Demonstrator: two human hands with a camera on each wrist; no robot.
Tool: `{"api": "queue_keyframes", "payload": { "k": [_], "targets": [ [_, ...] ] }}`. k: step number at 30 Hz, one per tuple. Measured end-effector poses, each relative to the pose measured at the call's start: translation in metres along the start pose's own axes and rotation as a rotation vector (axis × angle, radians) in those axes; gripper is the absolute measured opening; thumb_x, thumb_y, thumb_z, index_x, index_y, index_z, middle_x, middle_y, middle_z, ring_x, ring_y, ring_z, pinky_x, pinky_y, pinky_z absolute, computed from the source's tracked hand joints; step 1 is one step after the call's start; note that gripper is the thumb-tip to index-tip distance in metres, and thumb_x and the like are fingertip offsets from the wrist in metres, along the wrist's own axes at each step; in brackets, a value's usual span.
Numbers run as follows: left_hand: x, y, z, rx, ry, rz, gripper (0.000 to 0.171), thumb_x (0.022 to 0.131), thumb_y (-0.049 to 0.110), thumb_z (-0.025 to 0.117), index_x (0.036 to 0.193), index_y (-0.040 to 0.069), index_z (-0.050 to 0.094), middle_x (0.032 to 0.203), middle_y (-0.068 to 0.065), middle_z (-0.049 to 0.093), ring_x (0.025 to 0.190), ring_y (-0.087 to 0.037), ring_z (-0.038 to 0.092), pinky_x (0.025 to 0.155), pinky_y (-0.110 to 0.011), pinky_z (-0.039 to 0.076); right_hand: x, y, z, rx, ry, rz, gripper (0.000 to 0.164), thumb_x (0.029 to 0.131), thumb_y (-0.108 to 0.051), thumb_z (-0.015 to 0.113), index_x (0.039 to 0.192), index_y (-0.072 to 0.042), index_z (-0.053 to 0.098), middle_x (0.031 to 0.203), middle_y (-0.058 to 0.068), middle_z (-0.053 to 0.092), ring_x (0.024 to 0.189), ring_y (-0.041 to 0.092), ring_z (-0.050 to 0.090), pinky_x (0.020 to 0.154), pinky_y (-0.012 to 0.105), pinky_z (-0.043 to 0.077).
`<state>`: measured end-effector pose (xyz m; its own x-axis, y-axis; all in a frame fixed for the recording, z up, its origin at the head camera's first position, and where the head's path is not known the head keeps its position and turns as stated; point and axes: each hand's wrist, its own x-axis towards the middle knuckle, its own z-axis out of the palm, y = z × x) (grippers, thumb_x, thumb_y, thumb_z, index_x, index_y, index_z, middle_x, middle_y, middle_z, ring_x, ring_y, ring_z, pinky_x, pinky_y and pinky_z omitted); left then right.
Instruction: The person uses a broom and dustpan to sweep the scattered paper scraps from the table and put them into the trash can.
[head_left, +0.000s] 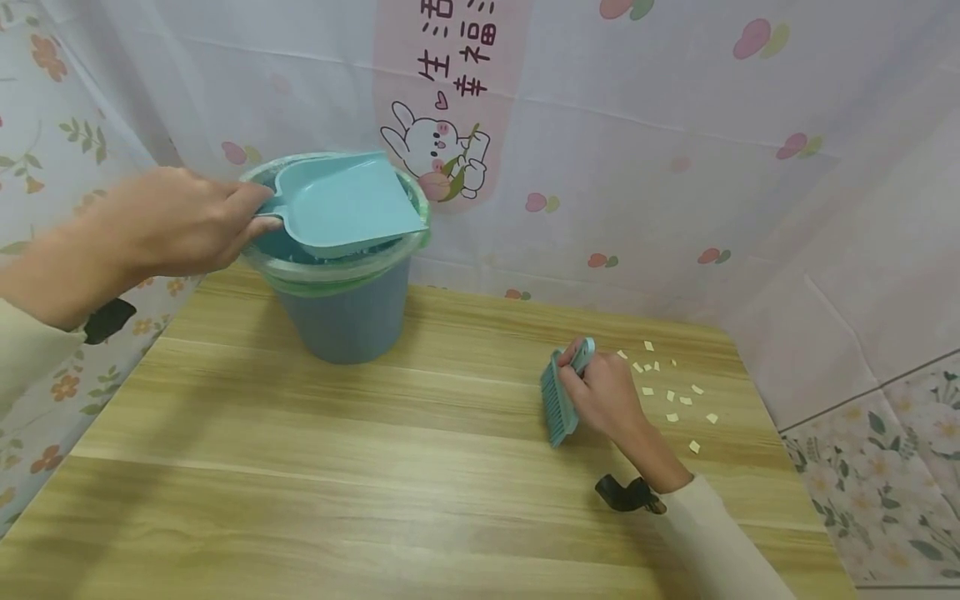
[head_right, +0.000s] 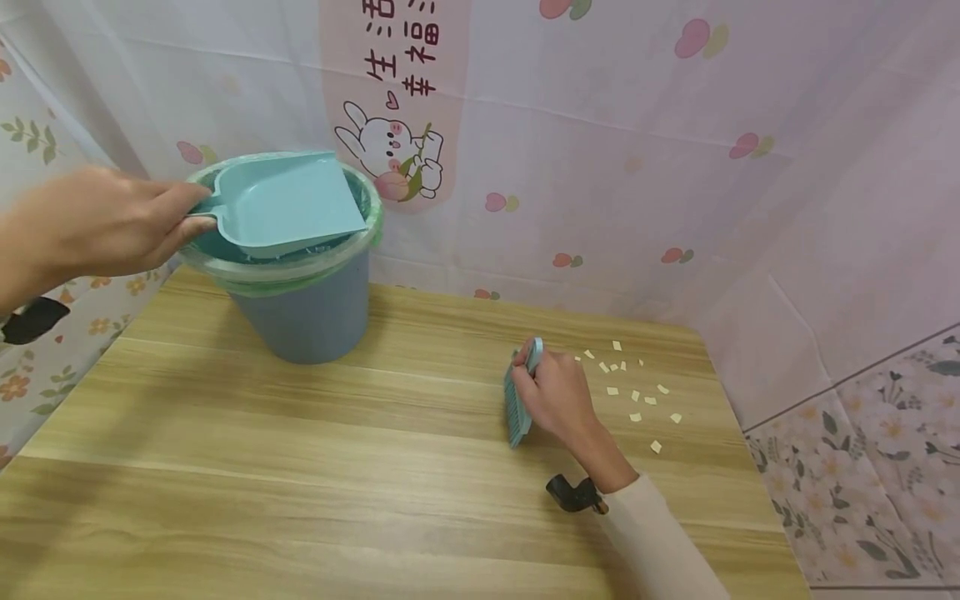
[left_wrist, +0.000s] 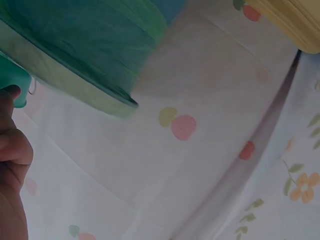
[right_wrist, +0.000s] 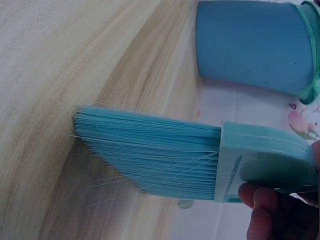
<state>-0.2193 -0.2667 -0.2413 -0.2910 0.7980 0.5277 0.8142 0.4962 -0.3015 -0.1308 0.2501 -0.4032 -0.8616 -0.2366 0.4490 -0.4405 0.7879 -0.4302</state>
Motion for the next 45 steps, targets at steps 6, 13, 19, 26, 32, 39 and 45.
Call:
{"api": "queue_keyframes", "payload": {
  "k": [6, 13, 19, 26, 32, 39, 45],
  "targets": [
    [0.014, 0.019, 0.006, -0.060, 0.031, 0.076, 0.076, 0.121, 0.051, 0.018, 0.103, -0.012, 0.058, 0.066, 0.000, 0.043, 0.046, -0.015, 0.038, 0.041, -0.043, 0.042, 0.000, 0.000, -0.001, 0.001, 0.003, 0.001, 0.016, 0.097, -0.005, 0.057, 0.093, -0.003, 0.073, 0.059, -0.009, 0.049, 0.051, 0.003, 0.027, 0.048, 0.029, 0.028],
    [0.026, 0.039, 0.013, -0.126, 0.035, 0.090, 0.072, 0.120, 0.051, 0.021, 0.107, -0.008, 0.059, 0.070, 0.000, 0.051, 0.050, -0.014, 0.047, 0.047, -0.042, 0.048, 0.001, 0.001, -0.001, 0.003, 0.001, 0.007, 0.016, 0.097, -0.005, 0.057, 0.092, -0.002, 0.072, 0.058, -0.010, 0.047, 0.051, 0.003, 0.026, 0.048, 0.029, 0.028],
    [0.032, 0.054, 0.020, -0.193, 0.029, 0.090, 0.069, 0.120, 0.052, 0.026, 0.110, -0.006, 0.062, 0.077, -0.005, 0.063, 0.053, -0.019, 0.059, 0.052, -0.045, 0.056, 0.001, 0.001, -0.002, 0.003, -0.001, 0.008, 0.016, 0.097, -0.006, 0.057, 0.092, -0.003, 0.072, 0.059, -0.009, 0.050, 0.050, 0.004, 0.030, 0.048, 0.029, 0.029],
    [0.037, 0.071, 0.031, -0.227, 0.041, 0.121, 0.065, 0.120, 0.050, 0.027, 0.113, -0.005, 0.061, 0.080, -0.005, 0.063, 0.053, -0.018, 0.058, 0.050, -0.042, 0.054, 0.000, 0.002, -0.001, -0.003, 0.009, 0.001, 0.016, 0.098, -0.007, 0.057, 0.092, -0.004, 0.072, 0.062, -0.006, 0.056, 0.049, 0.005, 0.034, 0.047, 0.030, 0.030],
    [0.045, 0.085, 0.043, -0.240, 0.056, 0.158, 0.058, 0.121, 0.048, 0.027, 0.107, 0.000, 0.057, 0.074, 0.001, 0.047, 0.052, -0.014, 0.045, 0.045, -0.034, 0.042, 0.000, 0.003, -0.001, -0.004, 0.014, 0.004, 0.016, 0.097, -0.007, 0.057, 0.091, -0.005, 0.072, 0.066, -0.001, 0.062, 0.050, 0.008, 0.041, 0.047, 0.031, 0.032],
    [0.058, 0.102, 0.060, -0.285, 0.017, 0.202, 0.057, 0.120, 0.044, 0.024, 0.105, 0.002, 0.058, 0.074, 0.000, 0.047, 0.054, -0.013, 0.044, 0.048, -0.033, 0.043, -0.001, 0.002, -0.002, -0.007, 0.007, 0.021, 0.015, 0.096, -0.006, 0.058, 0.091, -0.004, 0.072, 0.067, 0.000, 0.063, 0.050, 0.008, 0.039, 0.047, 0.031, 0.033],
    [0.064, 0.116, 0.080, -0.295, -0.035, 0.217, 0.050, 0.120, 0.040, 0.031, 0.102, 0.001, 0.056, 0.074, -0.001, 0.047, 0.055, -0.014, 0.042, 0.049, -0.031, 0.039, -0.001, 0.001, -0.002, -0.002, 0.011, 0.029, 0.016, 0.094, -0.007, 0.057, 0.091, -0.003, 0.073, 0.066, -0.001, 0.063, 0.049, 0.007, 0.035, 0.046, 0.031, 0.032]
  ]
}}
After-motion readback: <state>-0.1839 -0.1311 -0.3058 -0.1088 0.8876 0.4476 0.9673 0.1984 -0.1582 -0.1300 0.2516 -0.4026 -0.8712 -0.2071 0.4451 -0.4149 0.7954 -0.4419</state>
